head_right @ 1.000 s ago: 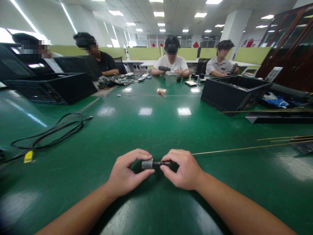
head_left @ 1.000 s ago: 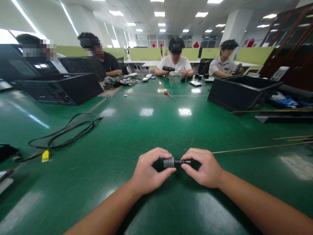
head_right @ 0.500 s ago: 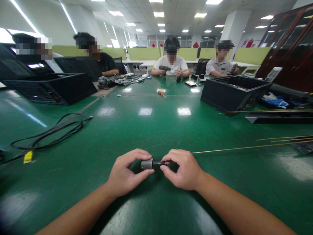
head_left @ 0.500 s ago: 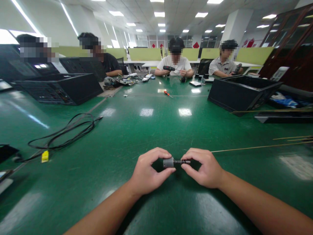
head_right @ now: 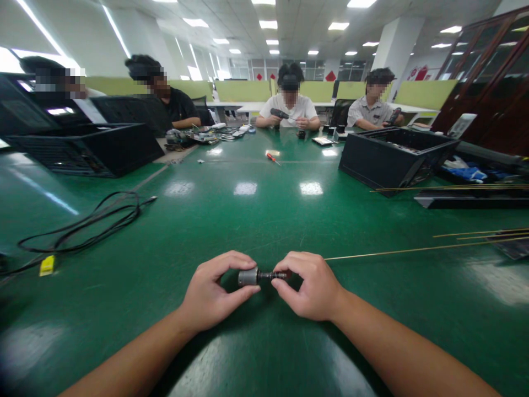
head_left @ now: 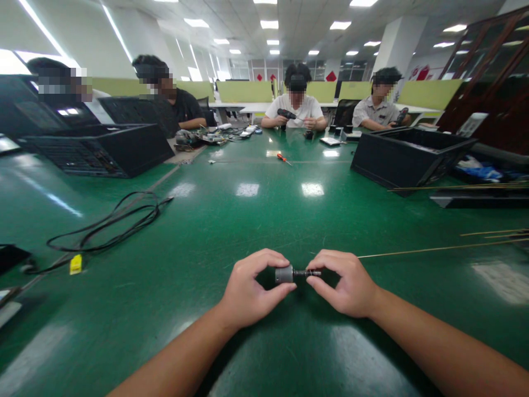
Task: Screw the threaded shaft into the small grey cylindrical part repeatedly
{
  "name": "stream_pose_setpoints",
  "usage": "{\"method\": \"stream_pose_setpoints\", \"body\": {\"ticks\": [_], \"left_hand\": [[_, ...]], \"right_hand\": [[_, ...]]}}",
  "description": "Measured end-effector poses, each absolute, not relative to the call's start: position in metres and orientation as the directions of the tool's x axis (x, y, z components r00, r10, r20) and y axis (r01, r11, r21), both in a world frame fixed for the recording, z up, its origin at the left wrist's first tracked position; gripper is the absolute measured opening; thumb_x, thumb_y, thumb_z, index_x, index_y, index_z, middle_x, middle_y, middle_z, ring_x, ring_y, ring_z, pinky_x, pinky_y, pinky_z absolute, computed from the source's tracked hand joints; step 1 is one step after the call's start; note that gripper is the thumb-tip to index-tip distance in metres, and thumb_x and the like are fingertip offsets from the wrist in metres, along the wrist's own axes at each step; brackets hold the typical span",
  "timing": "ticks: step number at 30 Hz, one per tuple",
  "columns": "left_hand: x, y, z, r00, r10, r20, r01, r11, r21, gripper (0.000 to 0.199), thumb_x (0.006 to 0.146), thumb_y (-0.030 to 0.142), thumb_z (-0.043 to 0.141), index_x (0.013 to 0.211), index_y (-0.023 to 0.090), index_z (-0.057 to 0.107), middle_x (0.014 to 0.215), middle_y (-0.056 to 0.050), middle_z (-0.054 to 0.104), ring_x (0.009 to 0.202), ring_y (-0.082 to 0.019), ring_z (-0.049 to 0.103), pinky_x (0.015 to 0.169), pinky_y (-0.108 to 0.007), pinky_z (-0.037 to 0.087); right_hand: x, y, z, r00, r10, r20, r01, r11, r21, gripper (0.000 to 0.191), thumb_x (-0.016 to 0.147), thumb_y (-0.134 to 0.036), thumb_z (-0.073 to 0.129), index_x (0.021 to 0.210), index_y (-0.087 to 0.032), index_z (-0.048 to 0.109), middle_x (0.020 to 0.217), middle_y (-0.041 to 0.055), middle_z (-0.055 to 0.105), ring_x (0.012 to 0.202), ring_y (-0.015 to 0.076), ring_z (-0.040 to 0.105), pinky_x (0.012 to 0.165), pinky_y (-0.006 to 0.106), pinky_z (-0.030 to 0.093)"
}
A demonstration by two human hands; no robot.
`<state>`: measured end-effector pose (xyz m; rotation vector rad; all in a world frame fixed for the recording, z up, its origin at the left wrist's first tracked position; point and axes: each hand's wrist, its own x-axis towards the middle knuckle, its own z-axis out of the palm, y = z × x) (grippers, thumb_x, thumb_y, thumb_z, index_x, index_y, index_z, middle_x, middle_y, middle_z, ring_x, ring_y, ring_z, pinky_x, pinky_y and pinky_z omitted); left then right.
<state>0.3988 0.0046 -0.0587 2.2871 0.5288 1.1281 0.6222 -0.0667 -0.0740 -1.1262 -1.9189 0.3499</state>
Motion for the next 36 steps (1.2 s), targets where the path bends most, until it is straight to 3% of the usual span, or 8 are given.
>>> {"method": "stream_pose_setpoints", "body": {"ticks": [36], "left_hand": [[0.3982, 0.0052, -0.0587, 0.553, 0.581, 0.598, 0.135, -0.770, 0.623, 0.025, 0.074, 0.021, 0.082, 0.095, 0.018, 0.069, 0.092, -0.006, 0.074, 0.085, -0.020, 0.071, 0.079, -0.033, 0.056]], "right_hand": [[0.6239, -0.0670, -0.0712, -0.191, 0.820, 0.540, 0.590, 0.535, -0.605, 0.006, 0.086, -0.017, 0.064, 0.090, -0.019, 0.066, 0.077, 0.0033, 0.068, 0.069, 0.0172, 0.062, 0.067, 0.030, 0.048]]}}
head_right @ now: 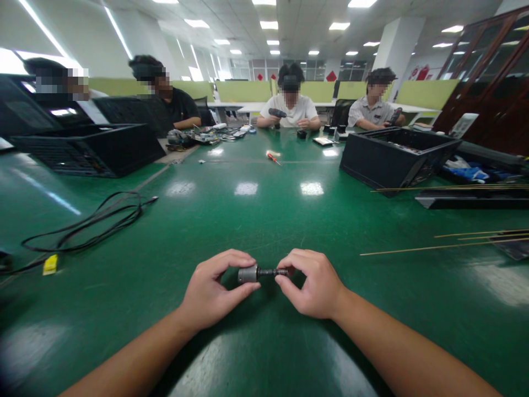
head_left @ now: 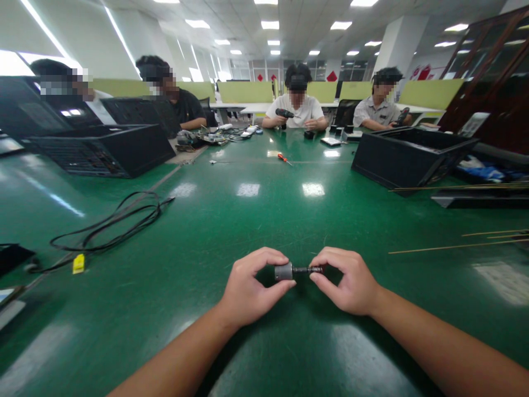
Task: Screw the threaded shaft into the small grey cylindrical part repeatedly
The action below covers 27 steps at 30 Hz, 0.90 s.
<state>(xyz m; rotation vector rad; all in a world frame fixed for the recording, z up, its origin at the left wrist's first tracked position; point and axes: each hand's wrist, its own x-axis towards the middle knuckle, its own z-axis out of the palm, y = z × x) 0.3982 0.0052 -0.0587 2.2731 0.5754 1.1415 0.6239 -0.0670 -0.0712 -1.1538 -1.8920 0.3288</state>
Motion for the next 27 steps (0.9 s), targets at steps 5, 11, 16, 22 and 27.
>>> {"method": "stream_pose_setpoints", "body": {"ticks": [5, 11, 16, 22, 27], "left_hand": [[0.3980, 0.0055, -0.0585, 0.546, 0.586, 0.599, 0.147, -0.771, 0.620, 0.024, 0.074, 0.021, 0.082, 0.095, 0.019, 0.069, 0.093, -0.007, 0.074, 0.085, -0.021, 0.071, 0.079, -0.034, 0.057], [0.3978, 0.0049, -0.0563, 0.544, 0.595, 0.592, 0.162, -0.767, 0.621, 0.023, 0.075, 0.022, 0.081, 0.094, 0.018, 0.070, 0.092, -0.008, 0.074, 0.085, -0.022, 0.071, 0.079, -0.034, 0.057], [0.3977, 0.0058, -0.0571, 0.547, 0.590, 0.593, 0.156, -0.769, 0.620, 0.024, 0.074, 0.021, 0.082, 0.095, 0.019, 0.070, 0.093, -0.007, 0.074, 0.086, -0.021, 0.071, 0.079, -0.033, 0.056], [0.3986, 0.0054, -0.0556, 0.542, 0.593, 0.596, 0.157, -0.768, 0.621, 0.024, 0.074, 0.019, 0.081, 0.095, 0.019, 0.070, 0.092, -0.006, 0.074, 0.084, -0.021, 0.071, 0.078, -0.033, 0.056], [0.3988, 0.0058, -0.0563, 0.542, 0.596, 0.593, 0.160, -0.766, 0.623, 0.024, 0.074, 0.020, 0.082, 0.094, 0.018, 0.070, 0.092, -0.007, 0.074, 0.084, -0.021, 0.071, 0.078, -0.033, 0.056]], "right_hand": [[0.6240, -0.0664, -0.0713, -0.190, 0.818, 0.543, 0.595, 0.536, -0.599, 0.005, 0.086, -0.017, 0.064, 0.090, -0.020, 0.066, 0.077, 0.0031, 0.067, 0.069, 0.0172, 0.063, 0.067, 0.030, 0.048], [0.6253, -0.0657, -0.0712, -0.188, 0.812, 0.552, 0.594, 0.542, -0.595, 0.005, 0.085, -0.017, 0.064, 0.090, -0.019, 0.066, 0.077, 0.0031, 0.067, 0.068, 0.0169, 0.063, 0.067, 0.030, 0.048], [0.6263, -0.0656, -0.0722, -0.188, 0.817, 0.545, 0.594, 0.537, -0.599, 0.005, 0.085, -0.017, 0.064, 0.090, -0.019, 0.066, 0.077, 0.0032, 0.067, 0.068, 0.0170, 0.063, 0.067, 0.030, 0.048], [0.6273, -0.0649, -0.0728, -0.192, 0.814, 0.549, 0.601, 0.539, -0.590, 0.004, 0.085, -0.018, 0.064, 0.089, -0.019, 0.065, 0.076, 0.0028, 0.067, 0.069, 0.0172, 0.063, 0.067, 0.031, 0.048], [0.6273, -0.0647, -0.0728, -0.192, 0.812, 0.551, 0.600, 0.541, -0.589, 0.004, 0.085, -0.018, 0.064, 0.089, -0.020, 0.065, 0.076, 0.0030, 0.067, 0.068, 0.0173, 0.063, 0.067, 0.031, 0.049]]}}
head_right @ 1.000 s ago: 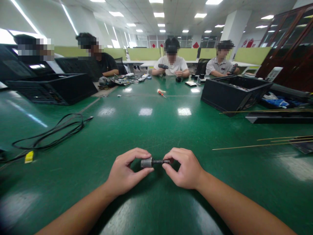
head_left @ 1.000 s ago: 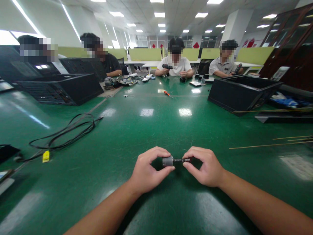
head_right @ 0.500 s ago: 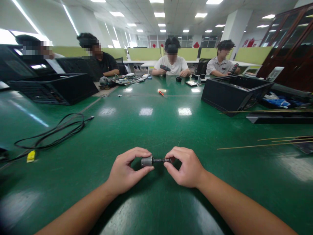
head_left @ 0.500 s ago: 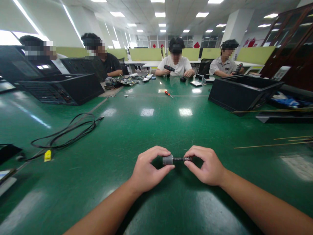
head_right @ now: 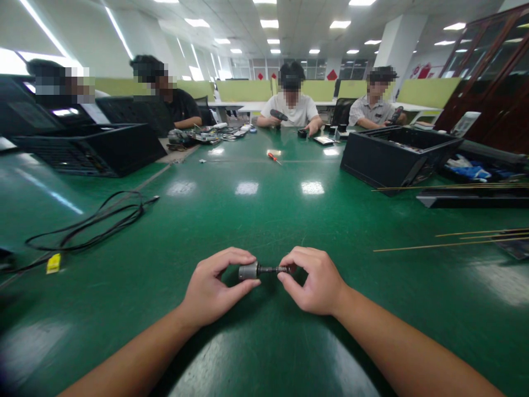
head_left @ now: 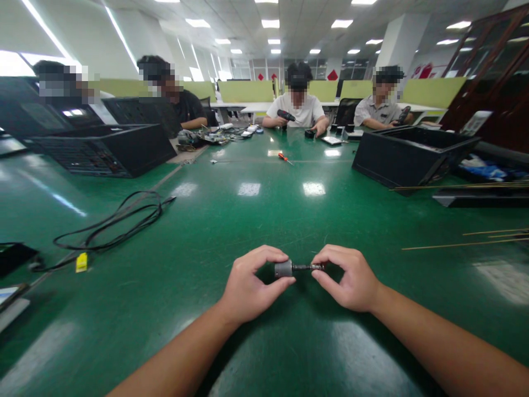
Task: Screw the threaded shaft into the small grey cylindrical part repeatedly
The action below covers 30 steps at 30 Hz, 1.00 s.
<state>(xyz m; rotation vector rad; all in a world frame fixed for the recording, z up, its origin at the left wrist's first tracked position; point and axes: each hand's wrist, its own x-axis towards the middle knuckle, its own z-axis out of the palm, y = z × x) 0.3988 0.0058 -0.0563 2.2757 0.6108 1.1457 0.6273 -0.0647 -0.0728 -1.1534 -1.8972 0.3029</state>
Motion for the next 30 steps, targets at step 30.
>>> {"method": "stream_pose_setpoints", "body": {"ticks": [30], "left_hand": [[0.3965, 0.0084, -0.0582, 0.552, 0.598, 0.581, 0.153, -0.758, 0.634, 0.025, 0.075, 0.018, 0.082, 0.096, 0.019, 0.069, 0.094, -0.004, 0.073, 0.087, -0.018, 0.070, 0.081, -0.031, 0.054]], "right_hand": [[0.6304, -0.0641, -0.0728, -0.171, 0.811, 0.560, 0.571, 0.545, -0.614, 0.003, 0.085, -0.017, 0.064, 0.087, -0.018, 0.065, 0.077, 0.0036, 0.067, 0.068, 0.0170, 0.063, 0.067, 0.030, 0.048]]}}
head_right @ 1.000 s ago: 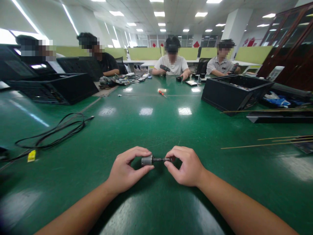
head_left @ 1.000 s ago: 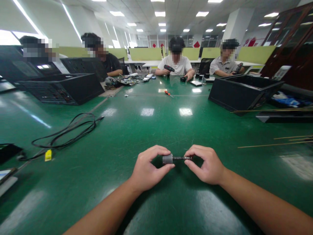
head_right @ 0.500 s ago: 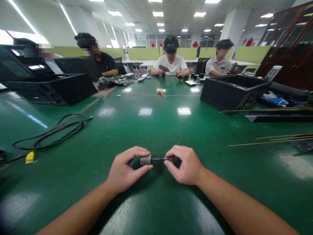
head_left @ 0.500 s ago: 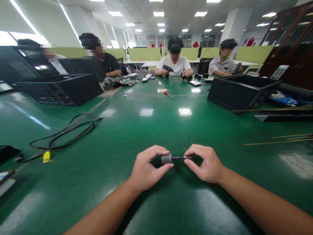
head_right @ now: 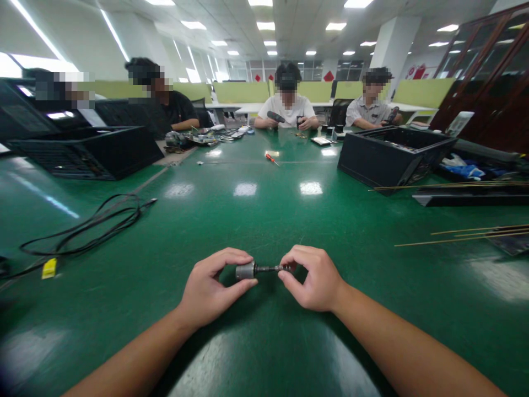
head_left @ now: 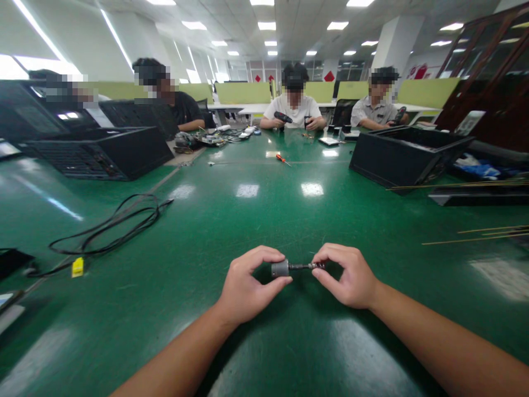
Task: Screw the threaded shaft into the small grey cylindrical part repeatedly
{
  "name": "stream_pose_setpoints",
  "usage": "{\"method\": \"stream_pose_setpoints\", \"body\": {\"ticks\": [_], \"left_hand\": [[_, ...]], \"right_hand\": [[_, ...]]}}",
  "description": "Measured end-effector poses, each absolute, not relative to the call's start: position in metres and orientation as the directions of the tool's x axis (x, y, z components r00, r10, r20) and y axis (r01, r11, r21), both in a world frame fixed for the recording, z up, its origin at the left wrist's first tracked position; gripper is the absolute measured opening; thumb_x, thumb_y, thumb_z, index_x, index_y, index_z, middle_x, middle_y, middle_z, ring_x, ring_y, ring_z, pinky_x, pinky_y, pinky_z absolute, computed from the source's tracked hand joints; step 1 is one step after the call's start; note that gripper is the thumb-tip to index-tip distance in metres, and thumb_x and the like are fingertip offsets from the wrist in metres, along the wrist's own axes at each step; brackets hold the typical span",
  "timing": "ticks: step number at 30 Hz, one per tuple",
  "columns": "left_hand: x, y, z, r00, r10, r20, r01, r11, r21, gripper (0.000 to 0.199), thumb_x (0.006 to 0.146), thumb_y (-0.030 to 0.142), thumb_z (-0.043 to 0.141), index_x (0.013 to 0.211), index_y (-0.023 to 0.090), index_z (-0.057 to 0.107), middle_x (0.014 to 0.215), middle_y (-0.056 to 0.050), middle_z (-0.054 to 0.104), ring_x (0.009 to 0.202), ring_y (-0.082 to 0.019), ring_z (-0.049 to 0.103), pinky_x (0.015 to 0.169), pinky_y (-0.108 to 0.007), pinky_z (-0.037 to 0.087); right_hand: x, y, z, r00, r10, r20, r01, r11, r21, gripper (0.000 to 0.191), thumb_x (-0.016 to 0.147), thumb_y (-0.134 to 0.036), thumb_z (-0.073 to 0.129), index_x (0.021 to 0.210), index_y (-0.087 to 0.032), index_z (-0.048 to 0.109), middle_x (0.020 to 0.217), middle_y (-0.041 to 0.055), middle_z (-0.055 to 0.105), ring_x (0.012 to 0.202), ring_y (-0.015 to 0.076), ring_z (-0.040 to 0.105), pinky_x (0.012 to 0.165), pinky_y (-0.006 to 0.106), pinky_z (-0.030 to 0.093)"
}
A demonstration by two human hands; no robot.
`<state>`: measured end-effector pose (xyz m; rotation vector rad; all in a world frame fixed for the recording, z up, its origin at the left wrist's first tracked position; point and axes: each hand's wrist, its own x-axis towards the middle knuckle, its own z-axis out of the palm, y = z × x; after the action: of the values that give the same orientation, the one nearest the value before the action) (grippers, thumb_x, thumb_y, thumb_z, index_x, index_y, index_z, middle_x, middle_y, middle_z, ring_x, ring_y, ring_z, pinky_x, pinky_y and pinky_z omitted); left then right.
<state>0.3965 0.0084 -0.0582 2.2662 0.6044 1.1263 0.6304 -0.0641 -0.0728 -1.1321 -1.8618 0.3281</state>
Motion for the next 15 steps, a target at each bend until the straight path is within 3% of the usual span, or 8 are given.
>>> {"method": "stream_pose_setpoints", "body": {"ticks": [15], "left_hand": [[0.3949, 0.0101, -0.0581, 0.555, 0.601, 0.576, 0.161, -0.756, 0.634, 0.025, 0.074, 0.019, 0.082, 0.096, 0.019, 0.069, 0.095, -0.005, 0.073, 0.088, -0.019, 0.070, 0.082, -0.032, 0.054]], "right_hand": [[0.6325, -0.0631, -0.0734, -0.182, 0.812, 0.555, 0.570, 0.547, -0.613, 0.003, 0.084, -0.017, 0.065, 0.086, -0.018, 0.064, 0.076, 0.0035, 0.066, 0.068, 0.0168, 0.062, 0.067, 0.029, 0.047]]}}
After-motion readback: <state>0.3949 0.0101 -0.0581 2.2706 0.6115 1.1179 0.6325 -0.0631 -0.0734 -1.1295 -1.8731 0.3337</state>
